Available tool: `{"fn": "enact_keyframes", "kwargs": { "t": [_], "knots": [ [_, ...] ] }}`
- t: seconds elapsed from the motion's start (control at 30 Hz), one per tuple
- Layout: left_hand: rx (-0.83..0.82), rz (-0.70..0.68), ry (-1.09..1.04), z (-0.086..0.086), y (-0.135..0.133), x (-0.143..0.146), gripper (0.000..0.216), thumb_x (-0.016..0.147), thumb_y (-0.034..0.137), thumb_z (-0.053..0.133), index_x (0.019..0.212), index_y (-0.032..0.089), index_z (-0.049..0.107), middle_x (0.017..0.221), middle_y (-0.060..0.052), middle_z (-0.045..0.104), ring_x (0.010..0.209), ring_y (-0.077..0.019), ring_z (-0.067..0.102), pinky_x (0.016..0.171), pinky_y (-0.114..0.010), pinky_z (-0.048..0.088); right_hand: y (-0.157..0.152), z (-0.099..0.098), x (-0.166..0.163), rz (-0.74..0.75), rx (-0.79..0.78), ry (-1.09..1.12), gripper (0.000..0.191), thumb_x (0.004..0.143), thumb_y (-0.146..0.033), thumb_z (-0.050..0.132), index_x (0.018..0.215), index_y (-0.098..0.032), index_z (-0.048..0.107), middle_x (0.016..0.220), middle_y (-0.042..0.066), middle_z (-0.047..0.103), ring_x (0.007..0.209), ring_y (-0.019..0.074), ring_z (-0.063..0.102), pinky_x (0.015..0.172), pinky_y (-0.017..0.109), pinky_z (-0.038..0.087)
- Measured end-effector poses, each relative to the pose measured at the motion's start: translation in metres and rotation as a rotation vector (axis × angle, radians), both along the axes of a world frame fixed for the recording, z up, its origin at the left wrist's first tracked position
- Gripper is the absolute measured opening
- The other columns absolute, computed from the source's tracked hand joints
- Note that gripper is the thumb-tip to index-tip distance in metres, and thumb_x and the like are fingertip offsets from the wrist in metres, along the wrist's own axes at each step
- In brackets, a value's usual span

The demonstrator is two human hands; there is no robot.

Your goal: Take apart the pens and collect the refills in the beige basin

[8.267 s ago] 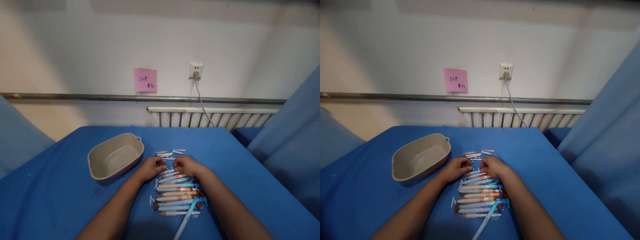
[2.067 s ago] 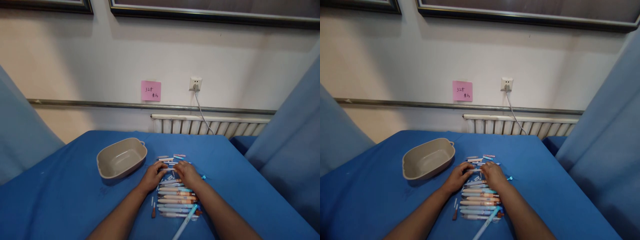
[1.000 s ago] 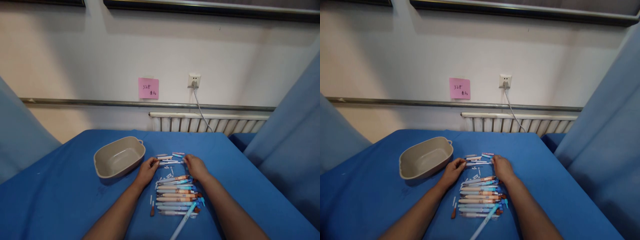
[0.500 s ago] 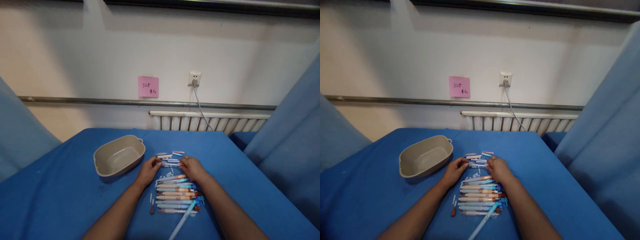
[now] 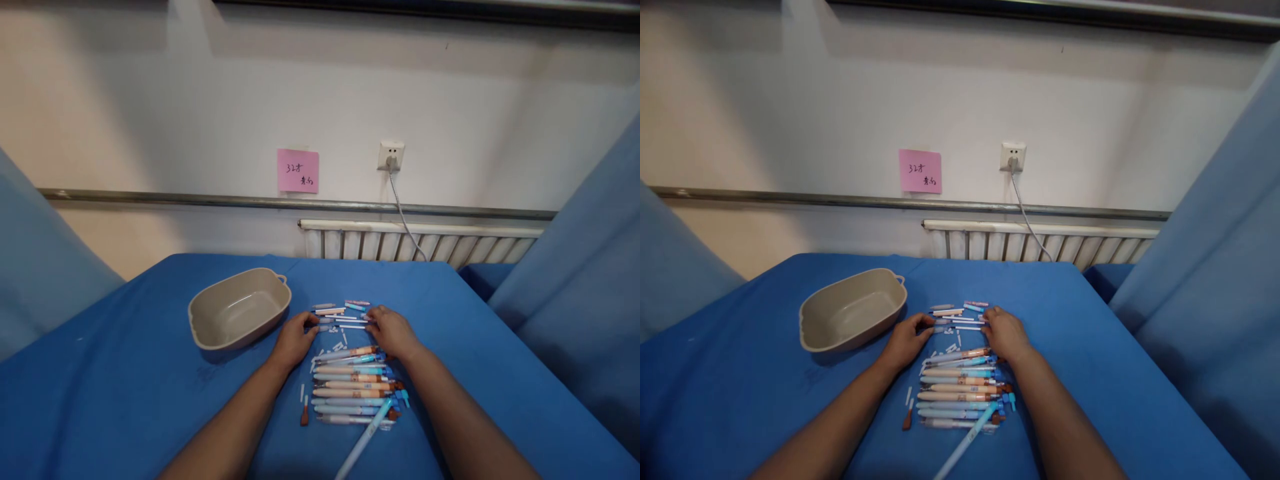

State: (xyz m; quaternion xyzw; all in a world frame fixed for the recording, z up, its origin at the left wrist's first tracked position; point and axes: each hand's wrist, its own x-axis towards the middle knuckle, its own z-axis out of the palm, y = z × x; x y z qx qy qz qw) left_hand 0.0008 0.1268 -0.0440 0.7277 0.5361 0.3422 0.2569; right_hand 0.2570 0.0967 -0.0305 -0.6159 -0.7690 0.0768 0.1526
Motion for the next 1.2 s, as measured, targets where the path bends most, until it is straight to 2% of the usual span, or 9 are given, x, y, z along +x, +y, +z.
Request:
{"fn": "enact_keyframes", "kwargs": {
  "t": [0.27, 0.43, 0.53, 0.67, 0.73, 0.8, 1.0, 1.2],
  "knots": [
    [0.03, -0.032, 0.049, 0.002, -0.002, 0.001, 0.014, 0.071, 0.023, 0.062, 0.083, 0.019, 0.066, 0.088, -0.005, 0.068, 0.088, -0.0238, 0.06, 0.079, -0.034, 0.045, 0.0, -0.001, -0.007, 0.172, 0.05, 0.114, 0.021, 0.09, -0.018, 0.044, 0.1, -0.021, 0.062, 0.101, 0.006, 0.062, 0.098, 0.0175, 0.055, 0.085, 0.027, 0.038],
    [0.037, -0.052, 0.071, 0.012, -0.008, 0.003, 0.013, 0.073, 0.023, 0.059, 0.084, 0.018, 0.065, 0.086, -0.006, 0.066, 0.084, -0.0227, 0.058, 0.075, -0.033, 0.043, 0.001, -0.003, -0.005, 0.081, 0.068, 0.045, 0.023, 0.087, -0.015, 0.048, 0.102, -0.022, 0.062, 0.104, 0.007, 0.062, 0.1, 0.0201, 0.054, 0.087, 0.032, 0.036],
    [0.013, -0.108, 0.07, 0.019, -0.014, 0.007, 0.011, 0.074, 0.027, 0.058, 0.078, 0.019, 0.065, 0.075, -0.002, 0.064, 0.072, -0.0185, 0.056, 0.067, -0.028, 0.042, 0.001, 0.001, -0.003, 0.048, 0.071, 0.119, 0.02, 0.085, -0.017, 0.051, 0.101, -0.02, 0.063, 0.103, 0.007, 0.063, 0.098, 0.0193, 0.055, 0.085, 0.029, 0.038],
    [-0.034, -0.169, 0.043, 0.022, -0.019, 0.01, 0.013, 0.073, 0.031, 0.059, 0.073, 0.018, 0.063, 0.062, 0.003, 0.058, 0.059, -0.0136, 0.051, 0.057, -0.023, 0.039, -0.002, 0.003, -0.009, 0.217, -0.092, 0.279, 0.017, 0.079, -0.021, 0.059, 0.095, -0.02, 0.065, 0.092, 0.002, 0.066, 0.084, 0.0152, 0.06, 0.074, 0.024, 0.043],
    [-0.049, -0.167, 0.019, 0.021, -0.018, 0.01, 0.015, 0.073, 0.032, 0.059, 0.073, 0.018, 0.062, 0.061, 0.004, 0.056, 0.058, -0.0127, 0.049, 0.056, -0.022, 0.038, -0.006, 0.002, -0.015, 0.319, -0.185, 0.3, 0.018, 0.075, -0.023, 0.064, 0.093, -0.02, 0.066, 0.089, 0.001, 0.068, 0.08, 0.0147, 0.061, 0.071, 0.022, 0.044],
    [-0.065, -0.163, -0.008, 0.018, -0.016, 0.009, 0.016, 0.073, 0.033, 0.058, 0.072, 0.017, 0.06, 0.061, 0.004, 0.056, 0.058, -0.0122, 0.049, 0.056, -0.022, 0.039, -0.008, 0.001, -0.02, 0.36, -0.237, 0.292, 0.019, 0.075, -0.025, 0.064, 0.093, -0.02, 0.066, 0.086, 0.001, 0.069, 0.077, 0.0143, 0.061, 0.067, 0.022, 0.043],
    [-0.114, -0.178, -0.083, 0.016, -0.014, 0.009, 0.022, 0.074, 0.037, 0.059, 0.077, 0.015, 0.061, 0.068, 0.0, 0.06, 0.06, -0.0129, 0.052, 0.056, -0.022, 0.042, -0.01, 0.003, -0.022, 0.373, -0.197, 0.215, 0.012, 0.08, -0.024, 0.057, 0.087, -0.019, 0.066, 0.082, 0.002, 0.067, 0.073, 0.0145, 0.058, 0.065, 0.022, 0.039],
    [-0.153, -0.309, -0.091, 0.02, -0.02, 0.011, 0.024, 0.074, 0.036, 0.062, 0.086, 0.016, 0.066, 0.077, -0.002, 0.065, 0.07, -0.0156, 0.057, 0.065, -0.025, 0.045, -0.008, 0.003, -0.02, 0.306, -0.152, 0.232, 0.014, 0.086, -0.021, 0.049, 0.091, -0.018, 0.061, 0.089, 0.005, 0.065, 0.081, 0.0154, 0.057, 0.071, 0.023, 0.039]
  ]
}}
